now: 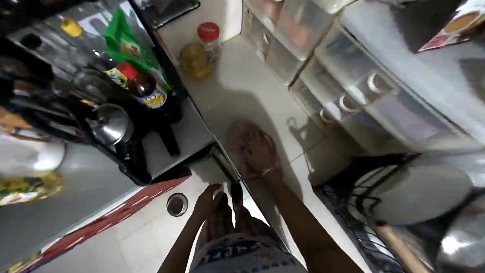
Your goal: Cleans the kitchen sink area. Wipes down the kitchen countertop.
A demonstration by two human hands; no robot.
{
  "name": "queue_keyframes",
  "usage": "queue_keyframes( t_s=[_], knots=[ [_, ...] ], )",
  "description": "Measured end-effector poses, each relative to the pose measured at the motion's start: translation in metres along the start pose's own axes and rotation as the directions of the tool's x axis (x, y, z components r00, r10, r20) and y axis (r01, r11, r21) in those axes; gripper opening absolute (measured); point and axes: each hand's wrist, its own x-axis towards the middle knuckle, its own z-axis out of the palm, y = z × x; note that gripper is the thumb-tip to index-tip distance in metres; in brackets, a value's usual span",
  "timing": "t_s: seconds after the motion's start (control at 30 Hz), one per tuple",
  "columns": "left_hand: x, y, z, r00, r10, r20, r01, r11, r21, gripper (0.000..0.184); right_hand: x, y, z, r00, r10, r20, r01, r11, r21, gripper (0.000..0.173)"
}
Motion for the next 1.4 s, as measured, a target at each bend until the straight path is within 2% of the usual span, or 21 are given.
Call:
queue_keyframes(
  t_s=[0.1, 0.17, 0.2, 0.27, 0.3, 0.37, 0.4, 0.47, 0.53, 0.6, 0.67, 0.7, 0.77, 0.8, 0.9, 0.97, 1.0, 1.07, 1.17, 1.27, 1.4],
  knots=[
    [0.015, 0.008, -0.025, 0.993, -0.028, 0.117, 0.023, 0.999, 0.044, 0.042, 0.062, 0.052, -0.024, 0.933, 0.290, -0.213, -0.285, 0.957, 0.057, 0.069],
    [0.027, 0.021, -0.039, 0.980, -0.006, 0.198, -0.002, 0.999, 0.040, 0.043, 0.137, 0.050, -0.042, 0.870, 0.405, -0.280, -0.388, 0.914, 0.117, 0.079],
    [0.033, 0.027, -0.044, 0.973, 0.015, 0.232, -0.022, 0.999, 0.029, 0.043, 0.170, 0.039, -0.041, 0.869, 0.409, -0.278, -0.393, 0.912, 0.114, 0.078],
    [0.046, 0.038, -0.053, 0.961, 0.074, 0.265, -0.079, 0.997, 0.008, 0.042, 0.204, -0.002, -0.023, 0.940, 0.236, -0.246, -0.224, 0.972, 0.078, 0.058],
    [0.054, 0.042, -0.058, 0.954, 0.117, 0.275, -0.121, 0.993, -0.001, 0.041, 0.203, -0.024, -0.011, 0.977, 0.043, -0.209, -0.033, 0.998, 0.055, 0.046],
    [0.064, 0.045, -0.067, 0.936, 0.185, 0.298, -0.185, 0.982, -0.030, 0.041, 0.184, -0.042, -0.004, 0.960, -0.278, 0.019, 0.275, 0.955, 0.109, 0.042],
    [0.068, 0.043, -0.070, 0.931, 0.202, 0.305, -0.199, 0.979, -0.042, 0.041, 0.180, -0.030, -0.008, 0.933, -0.348, 0.087, 0.333, 0.930, 0.153, 0.044],
    [0.076, 0.037, -0.080, 0.926, 0.200, 0.319, -0.194, 0.980, -0.053, 0.041, 0.201, 0.018, -0.033, 0.969, -0.245, 0.020, 0.236, 0.950, 0.204, 0.034],
    [0.078, 0.035, -0.091, 0.925, 0.163, 0.342, -0.155, 0.987, -0.052, 0.042, 0.250, 0.058, -0.062, 0.992, 0.005, -0.130, 0.021, 0.980, 0.197, 0.038],
    [0.079, 0.029, -0.096, 0.933, 0.164, 0.320, -0.151, 0.986, -0.066, 0.041, 0.282, 0.043, -0.065, 0.975, 0.145, -0.170, -0.105, 0.970, 0.219, 0.049],
    [0.083, 0.027, -0.095, 0.930, 0.188, 0.317, -0.171, 0.982, -0.080, 0.040, 0.259, -0.015, -0.040, 0.984, 0.001, -0.177, 0.038, 0.975, 0.218, 0.051],
    [0.086, 0.028, -0.096, 0.921, 0.191, 0.340, -0.179, 0.982, -0.067, 0.041, 0.237, -0.039, -0.027, 0.987, -0.132, -0.095, 0.150, 0.963, 0.222, 0.050],
    [0.087, 0.030, -0.099, 0.904, 0.201, 0.377, -0.198, 0.979, -0.046, 0.042, 0.205, -0.049, -0.005, 0.931, -0.360, 0.055, 0.335, 0.906, 0.260, 0.040],
    [0.089, 0.030, -0.101, 0.902, 0.212, 0.376, -0.209, 0.977, -0.048, 0.042, 0.202, -0.041, -0.009, 0.922, -0.381, 0.065, 0.351, 0.897, 0.268, 0.036],
    [0.089, 0.024, -0.100, 0.905, 0.219, 0.364, -0.220, 0.975, -0.039, 0.042, 0.250, 0.001, -0.043, 0.994, -0.107, -0.037, 0.110, 0.990, 0.083, 0.048],
    [0.087, 0.017, -0.097, 0.908, 0.227, 0.351, -0.229, 0.973, -0.038, 0.041, 0.301, 0.017, -0.042, 0.974, 0.025, -0.226, -0.015, 0.999, 0.042, 0.049],
    [0.085, 0.014, -0.094, 0.910, 0.241, 0.337, -0.241, 0.970, -0.044, 0.041, 0.315, 0.010, -0.036, 0.966, 0.061, -0.251, -0.055, 0.998, 0.033, 0.047],
    [0.083, 0.013, -0.092, 0.903, 0.264, 0.339, -0.262, 0.964, -0.052, 0.040, 0.302, -0.033, -0.019, 0.982, 0.056, -0.182, -0.055, 0.998, 0.013, 0.045],
    [0.084, 0.027, -0.097, 0.879, 0.281, 0.385, -0.288, 0.957, -0.039, 0.040, 0.208, -0.094, 0.019, 0.986, -0.153, -0.062, 0.154, 0.988, 0.021, 0.042],
    [0.084, 0.037, -0.105, 0.880, 0.273, 0.389, -0.277, 0.960, -0.047, 0.040, 0.127, -0.083, 0.025, 0.958, -0.287, 0.022, 0.282, 0.951, 0.127, 0.041],
    [0.086, 0.034, -0.108, 0.881, 0.283, 0.378, -0.274, 0.959, -0.080, 0.040, 0.114, -0.079, 0.030, 0.957, -0.287, 0.035, 0.283, 0.955, 0.090, 0.043]
  ],
)
